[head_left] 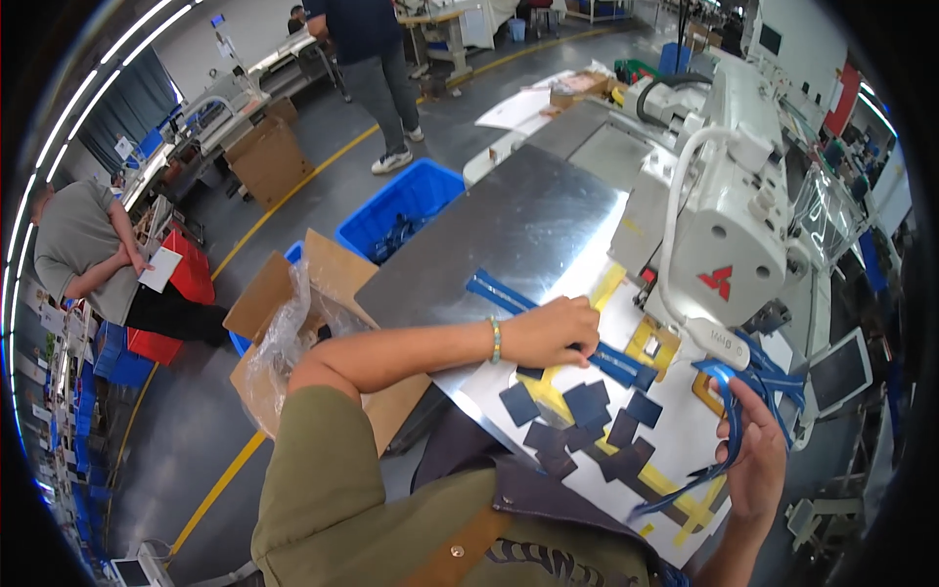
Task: Attaching small leather patches to a blue strap using an industrial sewing machine.
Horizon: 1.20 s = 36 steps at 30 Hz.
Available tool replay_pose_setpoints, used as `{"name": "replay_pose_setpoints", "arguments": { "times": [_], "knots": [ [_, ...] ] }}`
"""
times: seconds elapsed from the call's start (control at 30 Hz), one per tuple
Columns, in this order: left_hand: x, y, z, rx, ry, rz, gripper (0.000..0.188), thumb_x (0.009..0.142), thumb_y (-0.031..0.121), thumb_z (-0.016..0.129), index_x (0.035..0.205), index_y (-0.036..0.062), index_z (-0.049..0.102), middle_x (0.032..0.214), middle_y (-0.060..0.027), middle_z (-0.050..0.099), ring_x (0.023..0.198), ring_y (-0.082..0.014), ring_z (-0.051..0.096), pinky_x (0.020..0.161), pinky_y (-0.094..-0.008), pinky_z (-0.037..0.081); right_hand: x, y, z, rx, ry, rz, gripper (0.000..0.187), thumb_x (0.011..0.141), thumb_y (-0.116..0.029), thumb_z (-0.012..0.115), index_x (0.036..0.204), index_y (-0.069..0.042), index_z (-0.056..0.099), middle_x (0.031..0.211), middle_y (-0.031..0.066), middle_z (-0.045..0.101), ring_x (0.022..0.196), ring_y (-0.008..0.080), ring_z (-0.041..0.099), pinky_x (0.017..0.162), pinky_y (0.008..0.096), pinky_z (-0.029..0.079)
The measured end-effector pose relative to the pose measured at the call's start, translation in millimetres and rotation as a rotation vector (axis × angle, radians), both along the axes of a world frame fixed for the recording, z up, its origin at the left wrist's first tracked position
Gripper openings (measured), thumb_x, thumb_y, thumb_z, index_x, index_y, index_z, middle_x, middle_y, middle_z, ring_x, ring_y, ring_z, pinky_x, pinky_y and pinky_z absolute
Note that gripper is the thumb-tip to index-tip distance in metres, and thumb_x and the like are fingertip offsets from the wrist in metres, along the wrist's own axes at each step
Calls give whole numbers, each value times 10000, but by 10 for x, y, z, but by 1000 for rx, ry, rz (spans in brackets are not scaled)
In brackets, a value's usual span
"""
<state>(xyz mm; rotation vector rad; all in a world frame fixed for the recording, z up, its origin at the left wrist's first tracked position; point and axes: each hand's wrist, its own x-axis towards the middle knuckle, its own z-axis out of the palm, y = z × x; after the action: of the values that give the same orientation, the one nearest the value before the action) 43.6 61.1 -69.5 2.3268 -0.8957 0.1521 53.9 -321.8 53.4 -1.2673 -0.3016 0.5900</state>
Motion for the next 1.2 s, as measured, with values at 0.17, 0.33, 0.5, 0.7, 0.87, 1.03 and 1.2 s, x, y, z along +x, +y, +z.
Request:
{"name": "replay_pose_setpoints", "arguments": {
  "times": [0.17, 0.33, 0.5, 0.7, 0.87, 1.03, 1.2],
  "knots": [
    [-28, 34, -45, -36, -32, 80, 282, 897, 333, 793, 970, 96, 658, 1007, -69, 637, 1037, -296, 619, 884, -429, 499, -309, 232, 204, -143, -92, 11, 906, 920, -316, 766, 1549, 181, 343, 1470, 307, 544, 1168, 299, 691, 946, 364, 596],
    [79, 156, -14, -100, 43, 214, 234, 922, 272, 781, 954, 63, 680, 818, -89, 635, 772, -250, 625, 706, -382, 493, -486, 574, 277, -205, -212, 3, 1077, 871, -470, 795, 1507, 254, 315, 1308, 372, 621, 1106, 352, 738, 920, 388, 619],
    [122, 512, 23, -139, -93, 388, 116, 918, 106, 794, 952, 43, 703, 735, 1, 538, 671, -91, 450, 609, -254, 396, -479, 1053, 149, 102, 61, 152, 937, 877, -231, 769, 1524, 247, 288, 1485, 414, 472, 1332, 431, 606, 1101, 436, 531],
    [172, 708, 260, -98, 201, 423, 185, 946, 153, 737, 1072, 36, 667, 948, -50, 630, 836, -148, 570, 776, -291, 493, -330, 1712, -90, -121, -657, 465, 587, 947, -74, 553, 1507, 89, 479, 1364, 244, 653, 1276, 334, 639, 1079, 372, 508],
    [-13, 1041, 165, -114, 228, 15, 218, 996, 147, 670, 1161, 7, 646, 1118, -53, 672, 956, -148, 633, 886, -289, 527, 142, 1728, -133, -248, -917, 611, 415, 927, -100, 534, 1284, -21, 729, 1239, 179, 724, 1157, 368, 685, 967, 419, 555],
    [-356, 1280, 138, 21, 336, 521, 306, 1089, 265, 558, 1270, 41, 660, 1110, -66, 705, 1031, -166, 649, 942, -314, 507, -327, 1218, -46, -252, -853, 670, 345, 996, -126, 556, 1296, -74, 717, 1097, 107, 771, 912, 222, 740, 787, 352, 591],
    [-551, 528, 166, 187, -62, 502, 395, 976, 341, 748, 1219, 42, 658, 1075, -120, 670, 977, -273, 683, 871, -345, 531, -721, 840, 124, 184, -731, 596, 487, 1000, -126, 656, 1455, 9, 548, 1241, 251, 718, 948, 285, 763, 678, 305, 612]
  ]
}}
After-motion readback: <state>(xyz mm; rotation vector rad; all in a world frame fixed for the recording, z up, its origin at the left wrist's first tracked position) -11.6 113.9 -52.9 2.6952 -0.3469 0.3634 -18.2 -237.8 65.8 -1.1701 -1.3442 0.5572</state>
